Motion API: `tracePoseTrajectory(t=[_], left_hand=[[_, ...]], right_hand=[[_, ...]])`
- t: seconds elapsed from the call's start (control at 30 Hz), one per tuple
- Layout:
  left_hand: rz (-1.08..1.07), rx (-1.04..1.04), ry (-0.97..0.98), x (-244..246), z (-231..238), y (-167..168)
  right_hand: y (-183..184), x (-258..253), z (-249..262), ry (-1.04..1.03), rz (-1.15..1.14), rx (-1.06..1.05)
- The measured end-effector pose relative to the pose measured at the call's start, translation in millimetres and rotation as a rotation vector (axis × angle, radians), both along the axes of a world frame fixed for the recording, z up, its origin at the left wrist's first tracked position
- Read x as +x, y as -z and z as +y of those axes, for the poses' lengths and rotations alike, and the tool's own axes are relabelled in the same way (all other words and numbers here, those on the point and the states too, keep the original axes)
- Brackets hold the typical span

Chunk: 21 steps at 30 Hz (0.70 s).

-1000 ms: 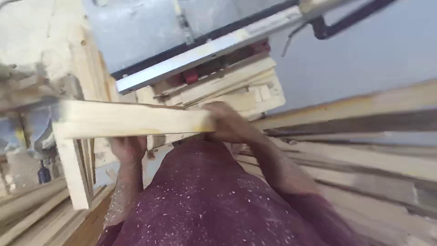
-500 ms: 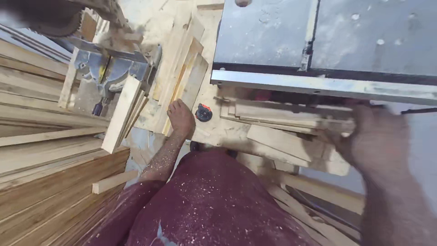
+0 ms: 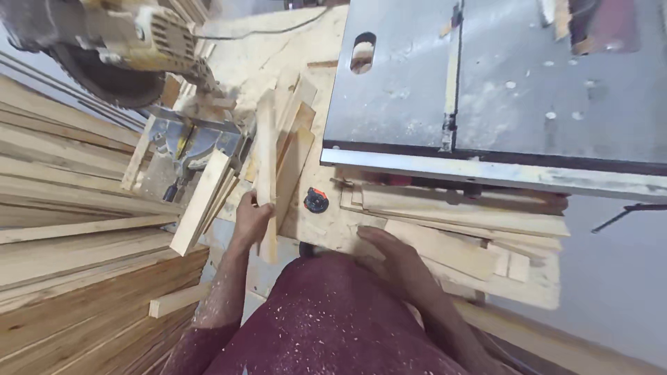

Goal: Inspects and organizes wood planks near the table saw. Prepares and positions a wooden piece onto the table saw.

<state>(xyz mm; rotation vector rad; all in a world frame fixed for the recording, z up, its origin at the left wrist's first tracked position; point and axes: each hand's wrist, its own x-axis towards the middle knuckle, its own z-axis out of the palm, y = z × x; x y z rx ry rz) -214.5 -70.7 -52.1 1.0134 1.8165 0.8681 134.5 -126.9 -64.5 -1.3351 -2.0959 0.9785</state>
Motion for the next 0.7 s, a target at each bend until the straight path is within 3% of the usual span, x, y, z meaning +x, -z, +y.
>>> tracePoseTrajectory(t=[0.13, 0.23, 0.3, 0.4, 0.7], left_hand=[[-0.493, 0.408, 0.118, 41, 13, -43], [-0.661, 0.505, 0.248, 87, 22, -70], [-0.689, 0.552, 0.318, 117, 22, -75], [-0.708, 0.588, 0.378, 148, 18, -76], [-0.723, 0.626, 0.434, 185, 16, -73]], right_hand=[[-54, -27, 6, -0.077, 0.147, 0.010], [-92, -38, 2, -0.121, 0.144, -0.010], [-96, -38, -6, -0.070, 0.205, 0.065], [-112, -23, -9, -0.059, 0.120, -0.142], [-103, 3, -20, 0.034, 0.076, -0.240]])
